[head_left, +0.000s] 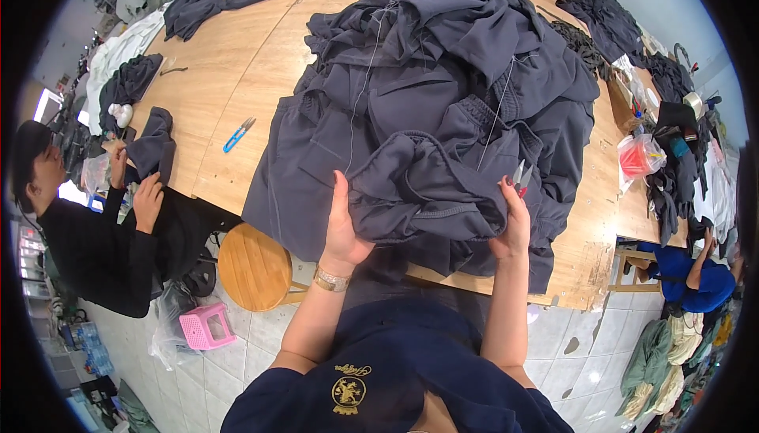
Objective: Remove loose threads and sort finished garments in a textile workshop.
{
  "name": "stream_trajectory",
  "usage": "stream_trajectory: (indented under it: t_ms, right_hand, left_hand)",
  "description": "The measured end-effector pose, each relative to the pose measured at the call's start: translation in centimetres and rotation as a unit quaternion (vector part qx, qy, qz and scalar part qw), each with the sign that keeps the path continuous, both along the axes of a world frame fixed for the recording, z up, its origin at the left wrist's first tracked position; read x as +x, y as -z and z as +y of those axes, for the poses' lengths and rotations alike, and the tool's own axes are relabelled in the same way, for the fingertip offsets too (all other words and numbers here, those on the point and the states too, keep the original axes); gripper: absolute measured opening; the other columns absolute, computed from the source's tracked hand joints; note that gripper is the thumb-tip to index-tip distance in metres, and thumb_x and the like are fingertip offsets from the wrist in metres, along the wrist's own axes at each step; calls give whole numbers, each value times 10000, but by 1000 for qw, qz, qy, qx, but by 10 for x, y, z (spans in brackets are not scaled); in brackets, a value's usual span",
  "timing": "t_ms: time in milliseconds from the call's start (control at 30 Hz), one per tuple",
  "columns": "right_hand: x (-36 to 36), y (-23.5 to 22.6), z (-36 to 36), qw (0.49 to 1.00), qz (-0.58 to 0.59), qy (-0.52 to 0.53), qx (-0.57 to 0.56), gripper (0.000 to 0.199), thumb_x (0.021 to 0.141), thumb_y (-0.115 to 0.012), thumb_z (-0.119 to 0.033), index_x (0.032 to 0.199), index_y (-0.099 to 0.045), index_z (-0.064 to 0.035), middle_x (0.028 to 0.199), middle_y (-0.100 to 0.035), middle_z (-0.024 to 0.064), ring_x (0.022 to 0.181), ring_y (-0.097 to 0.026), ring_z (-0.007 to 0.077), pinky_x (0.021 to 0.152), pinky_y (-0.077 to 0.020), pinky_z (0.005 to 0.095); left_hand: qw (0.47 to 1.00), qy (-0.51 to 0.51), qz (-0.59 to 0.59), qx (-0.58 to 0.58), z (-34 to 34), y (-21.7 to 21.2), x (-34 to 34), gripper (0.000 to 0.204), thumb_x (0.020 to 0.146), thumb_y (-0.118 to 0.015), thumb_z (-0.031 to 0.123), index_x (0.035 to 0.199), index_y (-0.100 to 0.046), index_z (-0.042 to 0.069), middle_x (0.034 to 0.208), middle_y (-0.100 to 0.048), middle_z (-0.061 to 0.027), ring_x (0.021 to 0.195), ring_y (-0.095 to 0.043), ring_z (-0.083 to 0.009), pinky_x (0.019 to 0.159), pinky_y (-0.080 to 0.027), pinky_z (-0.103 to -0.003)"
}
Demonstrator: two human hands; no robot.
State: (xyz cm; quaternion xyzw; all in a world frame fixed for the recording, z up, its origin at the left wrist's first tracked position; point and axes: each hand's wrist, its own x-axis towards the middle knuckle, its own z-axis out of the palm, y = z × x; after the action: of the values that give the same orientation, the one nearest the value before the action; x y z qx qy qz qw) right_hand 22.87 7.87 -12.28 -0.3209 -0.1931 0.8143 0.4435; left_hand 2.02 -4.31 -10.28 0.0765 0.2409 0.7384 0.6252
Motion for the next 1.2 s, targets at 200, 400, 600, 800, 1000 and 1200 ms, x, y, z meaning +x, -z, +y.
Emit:
stream_trajectory:
  t_ms: [200,400,600,800,1000,1200]
  right_hand:
    - [-9,-15,-10,991,-110,9,76,111,855,-612,-137,911,-587,-45,804,-623,15,696,-586,81,649,-460,204]
    - [7,-11,-13,989,-49,-55,131,218,709,-627,-87,888,-519,-23,759,-552,-4,662,-521,65,627,-402,168]
    - [12,-15,-13,979,-86,-71,171,309,628,-614,-33,907,-488,6,796,-555,28,696,-527,76,630,-404,178]
    - [-5,-25,-6,907,-294,22,300,158,775,-686,-9,707,-546,-38,612,-477,-91,521,-372,-8,484,-283,153]
    - [-13,-62,-10,823,-389,180,371,158,731,-664,13,704,-519,-44,603,-436,-82,518,-336,-18,470,-241,155]
    - [-8,-105,-17,863,-306,85,392,222,697,-655,29,655,-461,-70,598,-409,-88,512,-343,-15,467,-244,153]
  left_hand:
    - [1000,12,16,19,-8,16,-6,592,967,-337,461,1315,-406,-13,1307,-489,-139,1200,-475,-269,1021,-373,-410]
    - [994,-8,59,90,-17,22,-20,452,892,-426,227,1244,-452,-54,1262,-521,-158,1165,-508,-260,1006,-389,-377]
    - [978,-14,192,86,-21,3,-32,452,767,-485,120,1173,-488,-78,1146,-583,-155,1061,-570,-221,959,-428,-323]
    - [981,-62,173,56,-19,-20,-38,328,750,-543,27,1065,-555,-64,1008,-626,-104,926,-603,-159,840,-470,-269]
    - [703,-279,641,-130,-26,-41,-58,257,689,-542,-125,889,-664,-17,782,-601,-9,699,-519,-70,655,-434,-203]
    - [725,-394,563,-39,-28,-118,-52,299,649,-474,-132,867,-659,-43,896,-603,-75,880,-548,-145,824,-397,-235]
